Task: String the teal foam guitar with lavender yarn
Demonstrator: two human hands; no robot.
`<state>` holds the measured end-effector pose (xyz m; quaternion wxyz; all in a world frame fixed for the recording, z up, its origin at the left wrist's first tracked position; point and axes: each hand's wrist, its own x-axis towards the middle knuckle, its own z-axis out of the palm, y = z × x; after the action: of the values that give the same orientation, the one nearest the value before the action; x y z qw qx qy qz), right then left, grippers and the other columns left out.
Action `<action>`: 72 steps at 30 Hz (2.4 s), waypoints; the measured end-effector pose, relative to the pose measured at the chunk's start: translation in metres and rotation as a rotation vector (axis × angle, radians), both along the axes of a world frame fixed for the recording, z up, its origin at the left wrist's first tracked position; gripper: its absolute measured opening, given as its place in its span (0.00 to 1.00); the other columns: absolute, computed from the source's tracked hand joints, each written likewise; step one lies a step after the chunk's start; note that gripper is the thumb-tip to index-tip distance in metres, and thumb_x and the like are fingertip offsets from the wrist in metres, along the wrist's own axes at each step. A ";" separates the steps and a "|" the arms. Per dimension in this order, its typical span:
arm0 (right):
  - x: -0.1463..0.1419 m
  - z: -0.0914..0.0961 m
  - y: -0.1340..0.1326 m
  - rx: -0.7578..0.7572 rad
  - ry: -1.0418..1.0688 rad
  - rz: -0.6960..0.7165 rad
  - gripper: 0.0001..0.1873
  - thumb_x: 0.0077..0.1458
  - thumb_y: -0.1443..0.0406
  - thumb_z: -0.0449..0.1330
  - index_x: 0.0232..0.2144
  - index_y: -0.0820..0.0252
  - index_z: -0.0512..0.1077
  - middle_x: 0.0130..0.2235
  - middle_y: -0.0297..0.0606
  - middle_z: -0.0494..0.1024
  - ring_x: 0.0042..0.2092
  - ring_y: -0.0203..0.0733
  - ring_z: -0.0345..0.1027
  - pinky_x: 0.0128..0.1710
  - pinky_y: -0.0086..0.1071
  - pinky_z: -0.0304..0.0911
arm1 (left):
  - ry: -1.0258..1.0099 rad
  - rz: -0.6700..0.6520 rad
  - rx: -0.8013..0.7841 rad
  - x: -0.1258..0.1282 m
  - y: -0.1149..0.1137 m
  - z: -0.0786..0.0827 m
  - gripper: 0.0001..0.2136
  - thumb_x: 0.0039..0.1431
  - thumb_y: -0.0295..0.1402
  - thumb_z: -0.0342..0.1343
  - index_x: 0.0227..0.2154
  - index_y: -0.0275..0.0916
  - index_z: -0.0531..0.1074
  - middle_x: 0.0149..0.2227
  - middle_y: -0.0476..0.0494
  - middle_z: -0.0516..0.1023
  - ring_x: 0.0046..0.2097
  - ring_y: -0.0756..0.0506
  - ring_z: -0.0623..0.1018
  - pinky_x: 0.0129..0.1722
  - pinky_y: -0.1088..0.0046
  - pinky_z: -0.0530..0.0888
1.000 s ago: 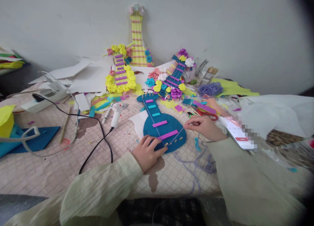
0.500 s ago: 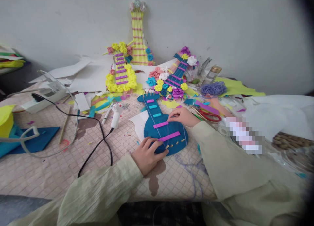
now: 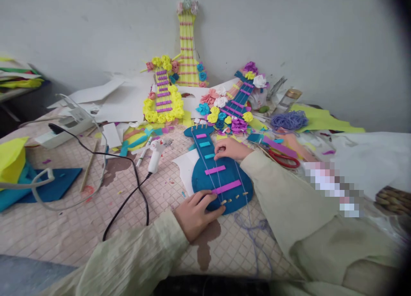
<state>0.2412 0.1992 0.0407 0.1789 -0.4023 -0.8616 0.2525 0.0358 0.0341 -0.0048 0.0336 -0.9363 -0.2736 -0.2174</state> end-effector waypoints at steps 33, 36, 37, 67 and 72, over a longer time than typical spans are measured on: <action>-0.024 0.018 0.111 0.089 -0.103 0.064 0.10 0.37 0.61 0.65 0.20 0.63 0.73 0.24 0.33 0.69 0.28 0.33 0.60 0.28 0.26 0.52 | -0.115 0.078 -0.008 0.004 -0.002 0.002 0.11 0.59 0.32 0.47 0.43 0.49 0.69 0.45 0.47 0.68 0.47 0.44 0.67 0.36 0.68 0.74; -0.035 0.012 0.121 0.090 -0.070 0.065 0.09 0.37 0.62 0.64 0.20 0.64 0.74 0.24 0.33 0.70 0.28 0.33 0.61 0.28 0.26 0.53 | -0.137 0.087 -0.008 0.005 -0.002 0.001 0.11 0.59 0.33 0.48 0.43 0.50 0.69 0.45 0.49 0.69 0.47 0.45 0.68 0.36 0.69 0.74; -0.037 0.011 0.124 0.089 -0.062 0.064 0.09 0.38 0.62 0.64 0.21 0.64 0.74 0.24 0.33 0.71 0.28 0.33 0.61 0.28 0.26 0.54 | -0.149 0.092 -0.002 0.006 -0.003 0.001 0.10 0.59 0.33 0.48 0.42 0.50 0.69 0.44 0.49 0.69 0.46 0.45 0.68 0.36 0.69 0.74; -0.072 0.007 0.156 0.103 -0.426 -0.083 0.05 0.41 0.65 0.63 0.24 0.62 0.76 0.25 0.37 0.77 0.28 0.34 0.68 0.25 0.24 0.55 | -0.257 0.045 0.053 0.006 0.006 -0.004 0.09 0.55 0.34 0.53 0.39 0.47 0.71 0.39 0.46 0.68 0.41 0.46 0.68 0.30 0.72 0.73; -0.071 0.010 0.148 0.166 -0.504 -0.098 0.06 0.41 0.65 0.63 0.26 0.61 0.76 0.27 0.38 0.77 0.29 0.37 0.68 0.27 0.26 0.55 | -0.278 0.063 0.014 0.009 0.003 0.001 0.08 0.56 0.35 0.51 0.38 0.47 0.71 0.38 0.45 0.69 0.39 0.46 0.68 0.29 0.72 0.74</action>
<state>0.1701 0.3471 0.0512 0.0029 -0.4778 -0.8761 0.0640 0.0444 0.0376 -0.0039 0.0086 -0.8879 -0.3033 -0.3459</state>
